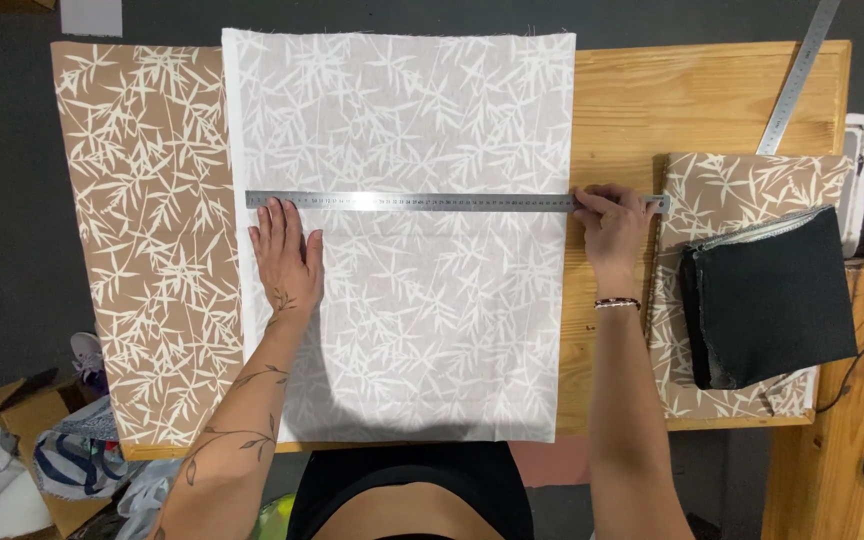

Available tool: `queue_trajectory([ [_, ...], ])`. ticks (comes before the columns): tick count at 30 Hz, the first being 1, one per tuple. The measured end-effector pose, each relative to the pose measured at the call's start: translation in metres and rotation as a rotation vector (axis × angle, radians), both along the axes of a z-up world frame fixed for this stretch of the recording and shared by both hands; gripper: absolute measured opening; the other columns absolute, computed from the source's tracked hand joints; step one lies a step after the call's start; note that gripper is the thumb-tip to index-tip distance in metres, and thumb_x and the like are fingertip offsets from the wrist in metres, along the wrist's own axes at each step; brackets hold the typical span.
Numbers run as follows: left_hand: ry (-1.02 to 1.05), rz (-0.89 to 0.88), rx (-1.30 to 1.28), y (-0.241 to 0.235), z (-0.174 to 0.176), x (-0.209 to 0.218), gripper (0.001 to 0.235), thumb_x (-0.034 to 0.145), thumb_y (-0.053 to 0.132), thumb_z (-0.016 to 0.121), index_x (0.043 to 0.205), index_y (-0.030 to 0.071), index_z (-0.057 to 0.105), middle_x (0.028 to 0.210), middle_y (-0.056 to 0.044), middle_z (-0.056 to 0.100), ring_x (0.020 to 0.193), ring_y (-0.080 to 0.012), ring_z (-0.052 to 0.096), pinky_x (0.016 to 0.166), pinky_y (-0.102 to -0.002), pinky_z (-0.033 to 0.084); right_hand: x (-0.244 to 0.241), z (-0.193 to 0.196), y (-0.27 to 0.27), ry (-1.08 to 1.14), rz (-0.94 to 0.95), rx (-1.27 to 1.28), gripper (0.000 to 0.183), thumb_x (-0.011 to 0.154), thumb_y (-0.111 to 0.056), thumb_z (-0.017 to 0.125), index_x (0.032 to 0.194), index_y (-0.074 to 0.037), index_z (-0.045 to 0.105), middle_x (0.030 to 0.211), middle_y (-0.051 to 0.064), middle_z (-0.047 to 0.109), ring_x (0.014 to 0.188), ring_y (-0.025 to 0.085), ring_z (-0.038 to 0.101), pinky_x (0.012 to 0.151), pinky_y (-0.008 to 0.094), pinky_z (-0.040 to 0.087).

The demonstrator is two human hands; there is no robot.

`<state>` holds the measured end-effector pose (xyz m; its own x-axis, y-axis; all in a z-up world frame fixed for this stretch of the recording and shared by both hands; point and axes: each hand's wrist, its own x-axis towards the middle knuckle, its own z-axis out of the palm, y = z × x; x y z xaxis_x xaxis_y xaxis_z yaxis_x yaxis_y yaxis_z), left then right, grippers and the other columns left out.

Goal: The person uses a long metal ruler and tailor's chalk to measure and mark lines on a piece of white and brown patterned fabric on a wooden table.

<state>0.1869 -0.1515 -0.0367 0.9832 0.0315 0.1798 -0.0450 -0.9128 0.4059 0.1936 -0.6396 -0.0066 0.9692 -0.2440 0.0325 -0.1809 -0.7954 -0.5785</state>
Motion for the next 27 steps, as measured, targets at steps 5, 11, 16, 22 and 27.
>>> queue_trajectory([
  [5, -0.030, -0.009, 0.022, -0.002, 0.001, 0.001, 0.058, 0.107, 0.036, 0.057, 0.156, 0.010, 0.041, 0.163, -0.014, 0.031, 0.151, -0.0312, 0.024, 0.124, -0.050, 0.011, 0.007, 0.034, 0.019, 0.067, -0.100, 0.137, 0.022, 0.094, -0.017, 0.079, 0.114, -0.024, 0.075, 0.114, 0.007, 0.055, 0.119, 0.028, 0.056, 0.120, 0.058, 0.009],
  [11, -0.095, 0.013, 0.063, -0.008, 0.010, 0.000, 0.056, 0.105, 0.033, 0.057, 0.155, 0.009, 0.043, 0.162, -0.015, 0.034, 0.150, -0.0323, 0.028, 0.124, -0.052, 0.016, 0.005, -0.009, -0.004, 0.091, -0.047, 0.023, 0.024, 0.095, -0.010, 0.079, 0.118, -0.018, 0.076, 0.108, 0.011, 0.060, 0.116, 0.033, 0.060, 0.121, 0.058, 0.006],
  [16, -0.096, 0.023, 0.055, -0.012, 0.015, 0.000, 0.055, 0.106, 0.033, 0.054, 0.154, 0.008, 0.045, 0.161, -0.015, 0.037, 0.150, -0.0317, 0.029, 0.124, -0.051, 0.018, 0.002, -0.032, -0.019, 0.089, -0.045, -0.136, 0.027, 0.088, -0.017, 0.086, 0.114, -0.022, 0.079, 0.109, 0.007, 0.061, 0.109, 0.031, 0.057, 0.113, 0.048, 0.028],
  [22, -0.100, 0.024, 0.069, -0.013, 0.016, 0.000, 0.055, 0.106, 0.034, 0.052, 0.154, 0.008, 0.044, 0.161, -0.015, 0.036, 0.150, -0.0314, 0.029, 0.124, -0.051, 0.018, 0.003, -0.024, -0.020, 0.127, -0.050, -0.188, 0.031, 0.083, -0.027, 0.089, 0.112, -0.030, 0.079, 0.108, -0.001, 0.063, 0.107, 0.026, 0.054, 0.106, 0.042, 0.034],
  [27, -0.127, 0.015, 0.045, -0.014, 0.018, 0.001, 0.055, 0.105, 0.030, 0.054, 0.153, 0.006, 0.045, 0.161, -0.017, 0.034, 0.150, -0.0325, 0.028, 0.124, -0.052, 0.017, -0.002, 0.003, -0.008, 0.036, 0.084, -0.351, 0.034, 0.089, -0.029, 0.085, 0.120, -0.032, 0.074, 0.114, -0.001, 0.063, 0.108, 0.029, 0.062, 0.112, 0.063, 0.026],
])
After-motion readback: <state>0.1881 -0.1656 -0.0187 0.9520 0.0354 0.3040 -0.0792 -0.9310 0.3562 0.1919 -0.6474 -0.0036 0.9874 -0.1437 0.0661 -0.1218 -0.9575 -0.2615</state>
